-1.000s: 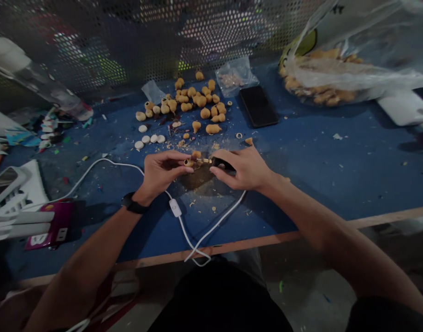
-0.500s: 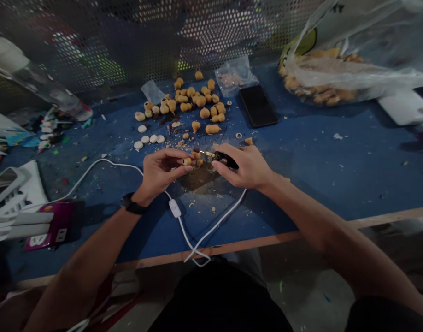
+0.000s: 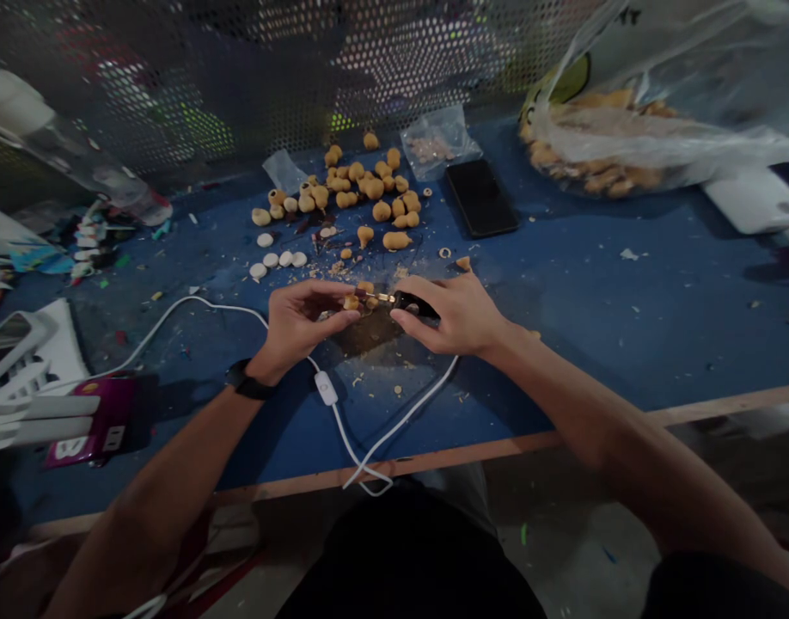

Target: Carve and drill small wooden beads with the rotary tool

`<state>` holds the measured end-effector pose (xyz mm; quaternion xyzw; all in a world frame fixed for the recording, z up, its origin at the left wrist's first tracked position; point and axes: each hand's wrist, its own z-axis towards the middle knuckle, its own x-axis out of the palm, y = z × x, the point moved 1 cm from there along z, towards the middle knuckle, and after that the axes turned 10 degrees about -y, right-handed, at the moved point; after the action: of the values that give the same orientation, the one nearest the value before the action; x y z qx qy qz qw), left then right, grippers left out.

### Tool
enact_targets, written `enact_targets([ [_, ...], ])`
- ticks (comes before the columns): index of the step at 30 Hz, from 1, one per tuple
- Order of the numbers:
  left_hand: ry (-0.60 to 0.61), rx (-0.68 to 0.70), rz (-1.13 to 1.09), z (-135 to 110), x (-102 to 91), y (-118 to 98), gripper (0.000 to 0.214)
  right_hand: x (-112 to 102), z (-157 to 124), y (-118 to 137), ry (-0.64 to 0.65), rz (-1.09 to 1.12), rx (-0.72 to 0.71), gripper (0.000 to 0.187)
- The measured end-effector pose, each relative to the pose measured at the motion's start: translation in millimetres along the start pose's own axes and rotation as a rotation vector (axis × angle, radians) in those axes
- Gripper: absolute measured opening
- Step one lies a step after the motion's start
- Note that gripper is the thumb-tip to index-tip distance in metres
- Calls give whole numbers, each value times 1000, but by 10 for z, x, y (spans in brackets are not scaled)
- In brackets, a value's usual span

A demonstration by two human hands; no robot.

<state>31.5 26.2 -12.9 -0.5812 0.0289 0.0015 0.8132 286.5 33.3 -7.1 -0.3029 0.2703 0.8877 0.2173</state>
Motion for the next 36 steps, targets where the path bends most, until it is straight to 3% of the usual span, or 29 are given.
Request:
enact_targets([
  [4, 14, 9, 11, 5, -5, 4, 33, -5, 8, 0, -10, 1, -9, 28],
  [12, 27, 153, 30, 33, -9, 13, 27, -9, 10, -10, 39, -9, -17, 29],
  [28, 18, 127, 41, 33, 1, -7, 26, 8, 3, -15, 64, -35, -72, 30],
  [36, 9, 92, 17, 26, -7, 6, 40, 5, 6, -16, 103, -40, -41, 32],
])
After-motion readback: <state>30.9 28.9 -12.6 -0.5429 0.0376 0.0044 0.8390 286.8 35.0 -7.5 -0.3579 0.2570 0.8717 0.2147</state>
